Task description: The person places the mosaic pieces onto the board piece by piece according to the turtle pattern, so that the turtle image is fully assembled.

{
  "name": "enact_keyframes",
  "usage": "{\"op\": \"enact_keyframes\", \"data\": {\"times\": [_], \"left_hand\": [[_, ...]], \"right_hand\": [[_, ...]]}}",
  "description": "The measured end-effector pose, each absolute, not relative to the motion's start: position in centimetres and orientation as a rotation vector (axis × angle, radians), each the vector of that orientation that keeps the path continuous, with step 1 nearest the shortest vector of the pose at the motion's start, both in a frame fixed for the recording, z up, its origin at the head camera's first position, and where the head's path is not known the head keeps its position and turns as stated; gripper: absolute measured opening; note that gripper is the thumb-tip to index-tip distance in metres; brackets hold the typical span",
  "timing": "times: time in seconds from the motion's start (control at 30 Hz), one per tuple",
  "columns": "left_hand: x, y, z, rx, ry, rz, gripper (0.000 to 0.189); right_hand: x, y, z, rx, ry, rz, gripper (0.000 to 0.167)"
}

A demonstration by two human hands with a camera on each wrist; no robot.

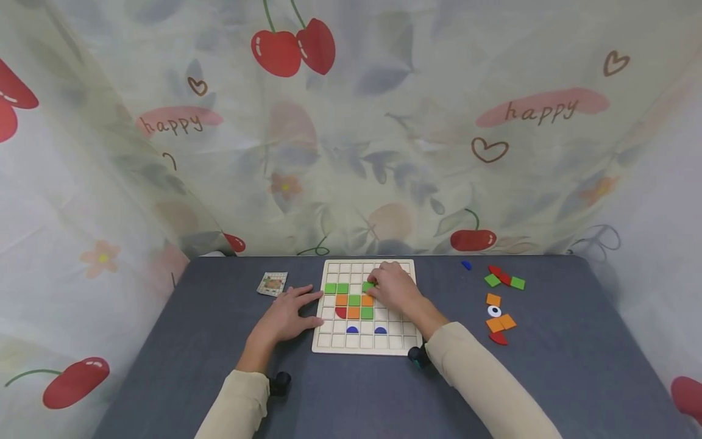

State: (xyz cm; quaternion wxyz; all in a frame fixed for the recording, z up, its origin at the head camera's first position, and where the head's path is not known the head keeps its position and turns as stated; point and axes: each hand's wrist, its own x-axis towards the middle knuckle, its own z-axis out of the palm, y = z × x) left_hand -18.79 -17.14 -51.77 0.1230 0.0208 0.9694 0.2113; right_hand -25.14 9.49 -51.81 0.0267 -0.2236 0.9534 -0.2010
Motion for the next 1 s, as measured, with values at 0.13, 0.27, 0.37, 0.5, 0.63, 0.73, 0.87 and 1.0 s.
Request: {"op": "enact_keyframes", "data": {"times": [0.13, 0.27, 0.37, 0.5, 0.63, 0.73, 0.87, 1.0], "left_hand": [[-18.7, -17.1, -51.7, 0.058, 2.829, 0.620, 0.066], [-18.6, -17.0, -51.8, 0.060, 2.831, 0.619, 0.066], [-18.6, -17.0, -51.7, 0.062, 2.836, 0.620, 0.066], [-18.6, -16.8, -51.7, 0.067, 2.833, 0.629, 0.066], [-18.6, -16.8, -51.6, 0.071, 2.825, 0.632, 0.066], [-18.6, -16.8, -51.6, 0.067, 2.830, 0.625, 0.066], [-18.7, -16.9, -51.5, 0.067, 2.841, 0.619, 0.067], [-18.7, -17.0, -51.5, 0.066, 2.840, 0.618, 0.066]], "right_hand": [[-25.1, 9.5, -51.9, -0.706, 2.935, -0.631, 0.026], [-24.9, 9.6, -52.0, -0.713, 2.931, -0.641, 0.027], [-24.8, 9.8, -51.9, -0.716, 2.931, -0.647, 0.026], [-24.6, 10.0, -51.8, -0.717, 2.927, -0.650, 0.027], [-24.1, 10.3, -51.6, -0.713, 2.950, -0.595, 0.035], [-23.6, 10.5, -51.5, -0.712, 2.998, -0.513, 0.042], [-22.9, 11.1, -51.4, -0.695, 3.065, -0.390, 0.054], [-22.2, 12.4, -51.6, -0.654, 3.097, -0.300, 0.065]]}}
